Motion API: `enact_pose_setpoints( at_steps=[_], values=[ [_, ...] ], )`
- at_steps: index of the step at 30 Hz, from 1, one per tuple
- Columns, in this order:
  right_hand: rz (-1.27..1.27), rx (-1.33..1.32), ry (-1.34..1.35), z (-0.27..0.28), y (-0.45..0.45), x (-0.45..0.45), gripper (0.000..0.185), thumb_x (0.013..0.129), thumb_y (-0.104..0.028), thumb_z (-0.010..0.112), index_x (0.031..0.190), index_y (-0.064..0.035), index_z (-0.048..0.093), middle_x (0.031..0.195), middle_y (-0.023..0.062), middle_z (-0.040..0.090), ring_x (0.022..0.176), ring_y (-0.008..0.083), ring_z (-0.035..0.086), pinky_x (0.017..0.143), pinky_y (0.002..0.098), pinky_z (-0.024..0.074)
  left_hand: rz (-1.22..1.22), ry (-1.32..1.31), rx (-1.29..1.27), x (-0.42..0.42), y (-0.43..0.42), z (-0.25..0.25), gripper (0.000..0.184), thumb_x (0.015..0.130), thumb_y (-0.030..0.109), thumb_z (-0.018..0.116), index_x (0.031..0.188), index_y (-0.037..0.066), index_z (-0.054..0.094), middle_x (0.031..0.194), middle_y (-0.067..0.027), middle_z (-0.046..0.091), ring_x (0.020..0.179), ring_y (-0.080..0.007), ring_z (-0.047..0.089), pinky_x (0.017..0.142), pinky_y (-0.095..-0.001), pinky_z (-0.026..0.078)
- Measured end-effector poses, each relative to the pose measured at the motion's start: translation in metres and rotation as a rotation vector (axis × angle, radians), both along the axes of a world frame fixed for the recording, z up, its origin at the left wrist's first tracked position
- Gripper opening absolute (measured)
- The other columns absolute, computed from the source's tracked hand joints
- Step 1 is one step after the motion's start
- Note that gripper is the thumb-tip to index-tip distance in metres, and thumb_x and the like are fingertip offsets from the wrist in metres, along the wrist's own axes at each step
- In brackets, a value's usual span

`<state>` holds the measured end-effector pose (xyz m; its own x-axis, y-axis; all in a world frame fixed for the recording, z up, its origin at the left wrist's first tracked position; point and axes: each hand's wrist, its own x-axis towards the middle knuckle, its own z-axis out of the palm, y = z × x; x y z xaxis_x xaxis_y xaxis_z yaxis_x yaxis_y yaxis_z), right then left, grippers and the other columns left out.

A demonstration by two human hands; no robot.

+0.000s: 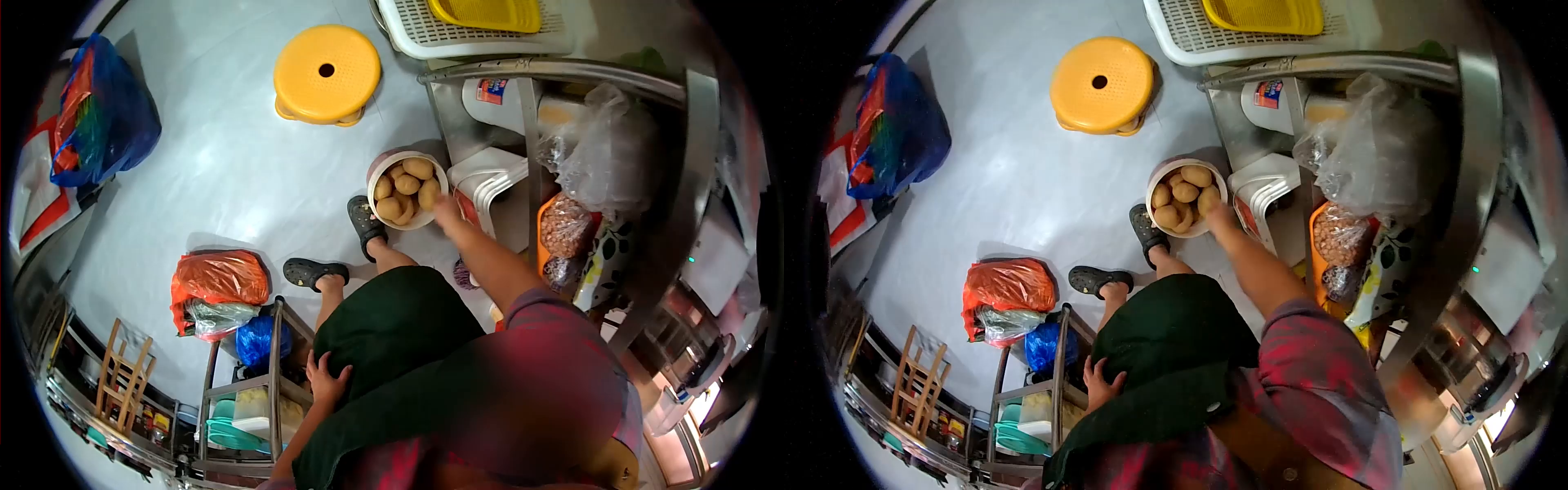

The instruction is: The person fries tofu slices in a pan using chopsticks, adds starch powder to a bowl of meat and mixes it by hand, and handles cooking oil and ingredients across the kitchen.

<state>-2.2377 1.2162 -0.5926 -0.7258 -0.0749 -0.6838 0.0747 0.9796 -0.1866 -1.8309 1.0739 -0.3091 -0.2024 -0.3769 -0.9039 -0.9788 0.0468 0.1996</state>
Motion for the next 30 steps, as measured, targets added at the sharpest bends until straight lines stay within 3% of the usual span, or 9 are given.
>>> enact_pose_setpoints(
  at_steps=[1,2,5,8,11,18,23,28,30],
  values=[
    [-0.275,0.19,-0.371,-0.051,0.031,0.022,0.023,0.08,-0.022,0.051,0.098,-0.0082,0.058,0.085,0.0127,0.062,0.079,0.0269,0.06,0.068,0.0409,0.0462,0.004,0.001,0.005,0.001,-0.003,-0.001,0.058,0.068,0.035,0.072,0.116,0.011,0.049,0.138,-0.0178,0.025,0.123,-0.0392,0.027,0.098,-0.0472,0.031],
    [-0.462,0.141,-0.427,0.029,-0.006,0.025,0.028,0.08,-0.023,0.056,0.105,-0.01,0.055,0.091,0.01,0.06,0.082,0.0234,0.059,0.064,0.0411,0.0478,0.008,0.001,0.009,0.004,-0.007,-0.003,0.058,0.068,0.034,0.072,0.116,0.011,0.049,0.138,-0.0176,0.025,0.123,-0.0391,0.027,0.098,-0.0472,0.031],
    [-0.959,0.104,-0.379,-0.044,0.041,0.074,0.028,0.082,-0.025,0.054,0.109,-0.0173,0.053,0.099,0.0078,0.058,0.087,0.0213,0.055,0.068,0.0424,0.0462,-0.035,-0.006,-0.003,0.012,-0.014,-0.009,0.055,0.068,0.03,0.072,0.114,0.01,0.05,0.136,-0.018,0.027,0.121,-0.04,0.03,0.097,-0.0475,0.032],
    [-1.301,-0.388,-0.489,-0.087,0.053,0.093,0.027,0.083,-0.023,0.053,0.109,-0.0165,0.052,0.101,0.0062,0.057,0.089,0.0201,0.052,0.072,0.0384,0.0442,-0.118,-0.015,-0.055,0.028,-0.015,-0.016,0.053,0.067,0.028,0.072,0.112,0.01,0.051,0.134,-0.0181,0.032,0.118,-0.0402,0.034,0.096,-0.0469,0.032],
    [-1.431,-0.481,-0.487,-0.128,0.075,0.098,0.025,0.083,-0.019,0.052,0.107,-0.0118,0.052,0.101,0.0062,0.057,0.088,0.021,0.053,0.074,0.036,0.0423,-0.153,-0.02,-0.057,0.039,-0.021,-0.023,0.052,0.066,0.027,0.072,0.111,0.011,0.052,0.132,-0.0172,0.034,0.117,-0.0395,0.035,0.096,-0.0463,0.032],
    [-1.428,-0.704,-0.726,-0.09,0.053,0.095,0.013,0.082,-0.006,0.052,0.095,-0.0078,0.052,0.082,0.004,0.053,0.074,0.0159,0.053,0.059,0.0234,0.0437,-0.162,-0.03,-0.059,0.028,-0.031,-0.021,0.05,0.067,0.027,0.071,0.11,0.009,0.052,0.13,-0.0166,0.037,0.116,-0.0386,0.037,0.097,-0.0441,0.032],
    [-1.483,-0.813,-0.597,-0.09,0.009,0.102,0.011,0.079,0.0,0.054,0.088,-0.0065,0.052,0.08,0.005,0.053,0.061,0.011,0.047,0.051,0.0182,0.0405,-0.194,-0.014,-0.062,0.024,-0.032,-0.023,0.049,0.068,0.028,0.071,0.109,0.009,0.053,0.13,-0.0168,0.037,0.118,-0.0382,0.036,0.098,-0.0433,0.032],
    [-1.577,-0.846,-0.668,-0.074,-0.025,0.073,0.033,0.071,0.013,0.037,0.099,0.0022,0.049,0.099,0.0203,0.049,0.066,0.0105,0.05,0.046,0.0116,0.037,-0.249,-0.014,-0.086,0.019,-0.03,-0.02,0.049,0.068,0.029,0.071,0.11,0.009,0.053,0.131,-0.0164,0.036,0.119,-0.0376,0.035,0.098,-0.0433,0.031],
    [-1.593,-0.847,-0.658,-0.052,-0.033,0.061,0.017,0.078,0.002,0.048,0.094,0.0008,0.051,0.088,0.0149,0.052,0.069,0.016,0.052,0.044,0.0145,0.0398,-0.243,-0.038,-0.083,0.007,-0.03,-0.017,0.049,0.068,0.029,0.071,0.11,0.01,0.054,0.131,-0.016,0.036,0.119,-0.0373,0.034,0.098,-0.0432,0.031]
  ],
)
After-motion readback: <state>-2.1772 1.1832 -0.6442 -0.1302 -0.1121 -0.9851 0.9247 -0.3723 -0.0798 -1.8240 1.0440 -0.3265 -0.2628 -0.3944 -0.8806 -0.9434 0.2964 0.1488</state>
